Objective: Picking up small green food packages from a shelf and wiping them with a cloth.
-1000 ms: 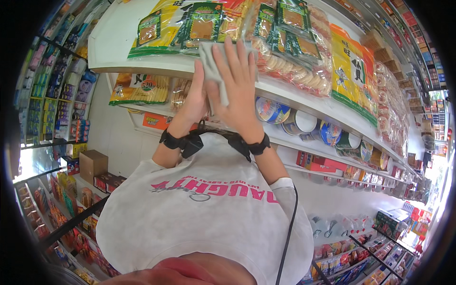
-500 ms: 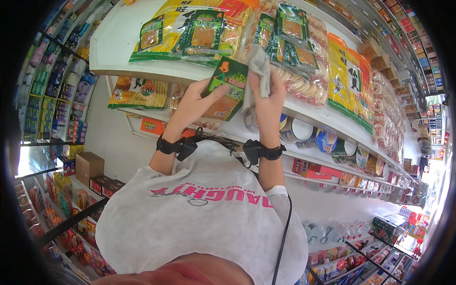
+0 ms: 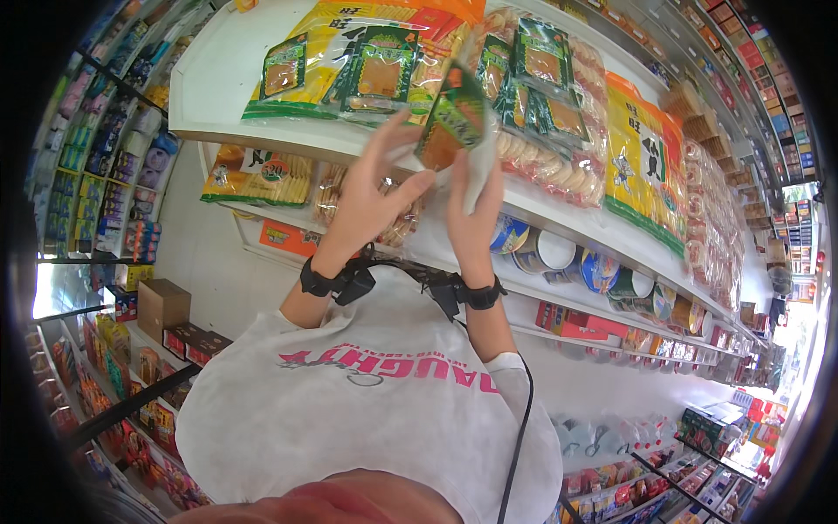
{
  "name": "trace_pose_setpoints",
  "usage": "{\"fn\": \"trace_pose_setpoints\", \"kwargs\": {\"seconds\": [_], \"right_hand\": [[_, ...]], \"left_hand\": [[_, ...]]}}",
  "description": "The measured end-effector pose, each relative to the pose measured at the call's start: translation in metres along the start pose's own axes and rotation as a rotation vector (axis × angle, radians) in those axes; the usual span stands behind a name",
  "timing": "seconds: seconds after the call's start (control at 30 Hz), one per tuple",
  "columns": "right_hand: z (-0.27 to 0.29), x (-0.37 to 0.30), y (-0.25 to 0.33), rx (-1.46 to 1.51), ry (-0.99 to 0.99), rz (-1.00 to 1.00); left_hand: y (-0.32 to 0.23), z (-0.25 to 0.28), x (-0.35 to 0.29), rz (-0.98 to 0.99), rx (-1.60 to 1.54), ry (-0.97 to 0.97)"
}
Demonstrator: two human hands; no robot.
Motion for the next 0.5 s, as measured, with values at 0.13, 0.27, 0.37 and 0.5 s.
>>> {"fn": "trace_pose_setpoints", "kwargs": {"seconds": [0.13,0.27,0.37,0.5], "right_hand": [[-0.058,-0.018,0.056,-0.409,0.346,0.463],[-0.054,-0.007,0.038,-0.257,0.308,0.366],[-0.030,0.000,-0.009,0.151,0.156,-0.074],[-0.032,-0.009,-0.032,0.056,0.348,-0.210]], "left_hand": [[0.017,-0.023,-0.012,0.230,-0.260,0.127],[0.024,-0.011,-0.015,0.366,-0.148,0.163],[0.018,0.000,-0.013,0.209,-0.150,0.034],[0.037,0.036,0.000,0.193,-0.185,-0.148]]}}
Point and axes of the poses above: each hand's wrist, its own x-axis towards the middle knuckle, its own z-axis out of the back of the hand, y = z × x, the point moved 10 cm from there along x, towards the middle knuckle, and after that the axes turned 5 degrees about x, right-handed, at the moved point
